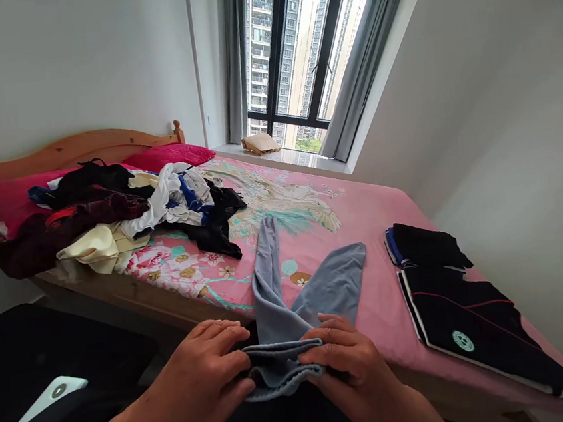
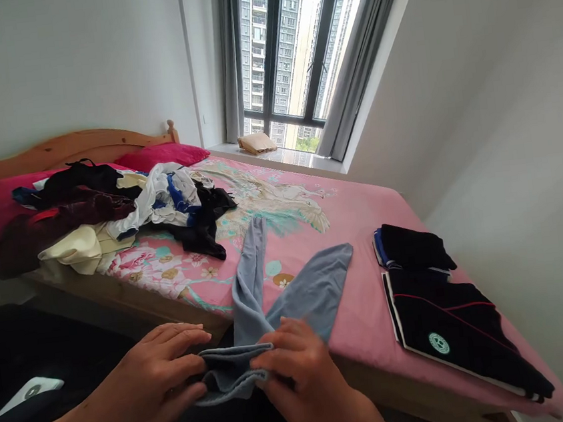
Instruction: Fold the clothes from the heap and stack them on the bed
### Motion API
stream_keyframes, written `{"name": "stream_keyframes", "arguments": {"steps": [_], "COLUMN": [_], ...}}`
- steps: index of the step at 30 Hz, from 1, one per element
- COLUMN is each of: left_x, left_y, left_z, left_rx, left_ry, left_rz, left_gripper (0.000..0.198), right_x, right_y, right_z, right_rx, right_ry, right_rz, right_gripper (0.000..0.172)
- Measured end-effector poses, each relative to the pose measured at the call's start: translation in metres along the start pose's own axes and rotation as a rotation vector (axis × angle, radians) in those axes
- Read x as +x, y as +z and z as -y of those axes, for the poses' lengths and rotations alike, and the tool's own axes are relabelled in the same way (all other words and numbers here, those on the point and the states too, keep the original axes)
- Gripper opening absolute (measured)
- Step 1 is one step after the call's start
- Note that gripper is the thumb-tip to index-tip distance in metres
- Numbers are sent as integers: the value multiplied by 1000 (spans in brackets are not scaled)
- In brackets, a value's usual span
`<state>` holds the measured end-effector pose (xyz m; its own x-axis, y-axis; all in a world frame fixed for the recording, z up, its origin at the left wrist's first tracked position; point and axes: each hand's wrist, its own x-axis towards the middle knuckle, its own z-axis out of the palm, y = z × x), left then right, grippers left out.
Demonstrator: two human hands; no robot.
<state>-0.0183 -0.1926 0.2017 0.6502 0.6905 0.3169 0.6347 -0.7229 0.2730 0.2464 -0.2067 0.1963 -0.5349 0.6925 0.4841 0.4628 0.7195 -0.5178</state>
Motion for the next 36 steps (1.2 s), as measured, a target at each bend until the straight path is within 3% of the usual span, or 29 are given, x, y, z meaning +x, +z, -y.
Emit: {"name": "stream_keyframes", "arguments": {"steps": [2, 6, 10, 13, 20, 23, 27, 31, 33, 36], "left_x": [-2, 0, 7, 10, 5, 4, 1, -3, -3, 3], "left_y": [6, 22, 29, 23, 8, 17, 42, 61, 61, 49], "left_z": [-1, -1, -1, -2, -2, 0, -2, -9, -14, -22], "left_rx": [71, 127, 57, 25, -87, -194, -429, -586, -657, -722], "left_ry": [-35, -23, 156, 251, 342, 254, 82, -116, -199, -170], "left_rz": [15, 9, -163, -216, -49, -155, -330, -470, -444, -235], "left_gripper": [2, 9, 17, 18, 11, 13, 30, 26, 39, 52], "right_x": [-1, -6, -17, -28, -33, -29, -27, -29, -31, -35], "right_y": [4, 14, 15, 15, 20, 20, 20, 23, 24, 22], "right_z": [3, 3, -9, -18, -14, -9, -5, -4, -4, -5], "right_rx": [-32, -63, -35, 33, 193, 250, 334, 370, 372, 360], "right_ry": [-10, -23, 44, 111, 110, 99, 108, 186, 208, 259], "right_rz": [14, 17, -17, -102, -224, -283, -330, -400, -416, -411], "right_gripper": [22, 23, 24, 23, 28, 30, 28, 26, 21, 25]}}
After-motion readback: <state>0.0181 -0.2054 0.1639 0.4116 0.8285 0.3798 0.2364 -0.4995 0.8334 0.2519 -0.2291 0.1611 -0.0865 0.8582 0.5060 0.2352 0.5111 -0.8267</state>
